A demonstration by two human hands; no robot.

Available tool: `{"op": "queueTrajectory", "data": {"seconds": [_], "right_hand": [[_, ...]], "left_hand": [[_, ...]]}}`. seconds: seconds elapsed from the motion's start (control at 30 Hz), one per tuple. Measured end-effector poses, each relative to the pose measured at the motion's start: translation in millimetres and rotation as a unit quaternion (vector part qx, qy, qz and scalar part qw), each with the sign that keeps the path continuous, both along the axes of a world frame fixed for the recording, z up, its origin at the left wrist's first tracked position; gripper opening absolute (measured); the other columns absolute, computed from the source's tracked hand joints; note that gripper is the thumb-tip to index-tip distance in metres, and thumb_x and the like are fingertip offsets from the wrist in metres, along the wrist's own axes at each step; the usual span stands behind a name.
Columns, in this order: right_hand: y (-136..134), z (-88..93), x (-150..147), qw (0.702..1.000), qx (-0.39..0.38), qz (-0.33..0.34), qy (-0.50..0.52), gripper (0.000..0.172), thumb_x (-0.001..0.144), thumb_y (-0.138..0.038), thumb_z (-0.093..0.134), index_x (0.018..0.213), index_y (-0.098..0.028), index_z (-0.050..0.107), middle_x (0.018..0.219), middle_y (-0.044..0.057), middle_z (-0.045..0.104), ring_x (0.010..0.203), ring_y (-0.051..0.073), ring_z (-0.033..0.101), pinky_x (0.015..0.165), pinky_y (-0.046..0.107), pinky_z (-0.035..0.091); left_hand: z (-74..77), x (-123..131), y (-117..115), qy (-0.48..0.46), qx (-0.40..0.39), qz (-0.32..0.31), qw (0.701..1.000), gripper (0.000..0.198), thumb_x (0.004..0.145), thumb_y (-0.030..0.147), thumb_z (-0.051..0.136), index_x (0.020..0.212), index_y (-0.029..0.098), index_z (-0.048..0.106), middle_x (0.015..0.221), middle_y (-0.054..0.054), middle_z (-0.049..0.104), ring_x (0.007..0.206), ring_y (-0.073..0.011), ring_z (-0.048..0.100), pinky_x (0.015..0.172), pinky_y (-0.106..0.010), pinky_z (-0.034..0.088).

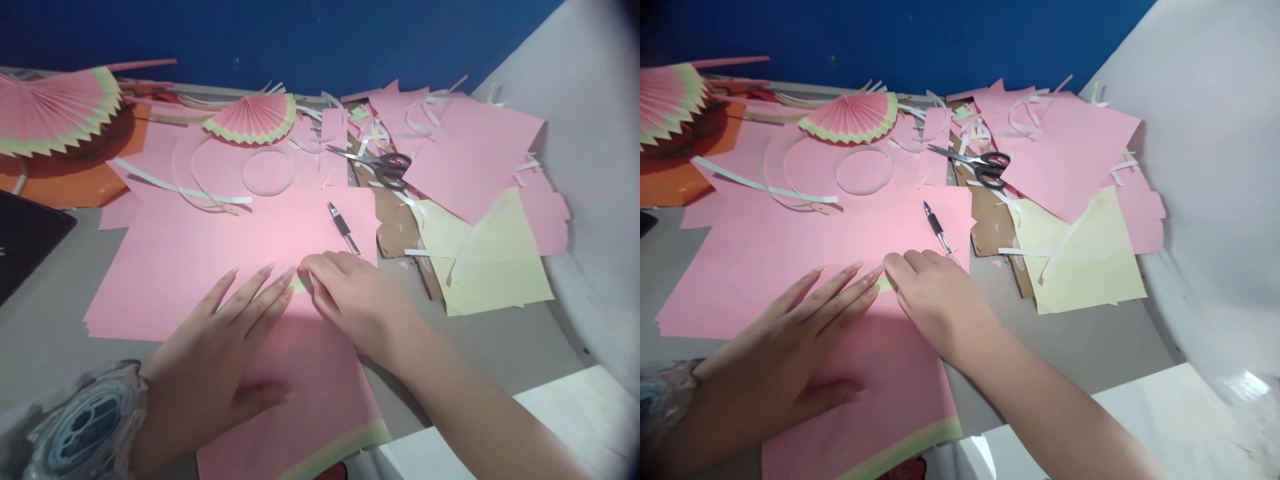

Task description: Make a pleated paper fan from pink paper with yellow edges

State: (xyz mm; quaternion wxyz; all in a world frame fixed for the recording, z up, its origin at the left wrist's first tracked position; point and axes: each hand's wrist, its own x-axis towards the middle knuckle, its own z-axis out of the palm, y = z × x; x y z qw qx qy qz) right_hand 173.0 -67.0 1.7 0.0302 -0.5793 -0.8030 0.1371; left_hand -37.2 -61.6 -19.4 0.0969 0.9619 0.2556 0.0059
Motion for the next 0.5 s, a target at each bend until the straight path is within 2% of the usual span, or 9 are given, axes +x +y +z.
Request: {"op": "queueTrajectory", "data": {"seconds": [0.13,0.3,0.4,0.5], "right_hand": [[-1.5,-3.4,-0.3,0.999,0.028,0.009,-0.025,0.016,0.088,-0.013,0.043,0.097,-0.018,0.055,0.084,0.002,0.061,0.08,0.019,0.055,0.065,0.029,0.035],[-0.9,-2.9,-3.9,0.999,0.037,0.003,-0.038,0.015,0.087,-0.014,0.043,0.095,-0.019,0.055,0.082,0.001,0.061,0.077,0.018,0.055,0.061,0.029,0.033],[0.7,-0.4,-2.6,0.996,0.057,-0.026,-0.062,0.012,0.088,-0.018,0.043,0.09,-0.02,0.055,0.074,-0.001,0.06,0.067,0.017,0.054,0.055,0.028,0.029],[1.9,3.1,3.5,0.992,0.059,-0.084,-0.071,0.012,0.088,-0.018,0.041,0.091,-0.02,0.053,0.071,0.0,0.058,0.062,0.016,0.052,0.053,0.028,0.028]], "left_hand": [[-1.1,0.3,0.8,-0.001,-0.001,0.004,1.0,0.084,0.082,0.065,0.035,0.144,0.011,0.02,0.153,-0.01,0.016,0.139,-0.0294,0.012,0.11,-0.049,0.009],[-0.9,-0.4,1.6,-0.029,0.01,-0.002,1.0,0.085,0.081,0.066,0.034,0.142,0.008,0.026,0.15,-0.011,0.024,0.138,-0.0302,0.016,0.11,-0.048,0.009],[-0.4,-0.5,1.5,-0.031,0.008,0.004,0.999,0.083,0.081,0.066,0.036,0.141,0.01,0.028,0.15,-0.01,0.025,0.138,-0.029,0.017,0.11,-0.047,0.009],[0.0,-0.7,0.9,-0.036,0.009,0.007,0.999,0.082,0.08,0.065,0.037,0.141,0.011,0.029,0.151,-0.009,0.022,0.138,-0.028,0.017,0.11,-0.046,0.009]]}}
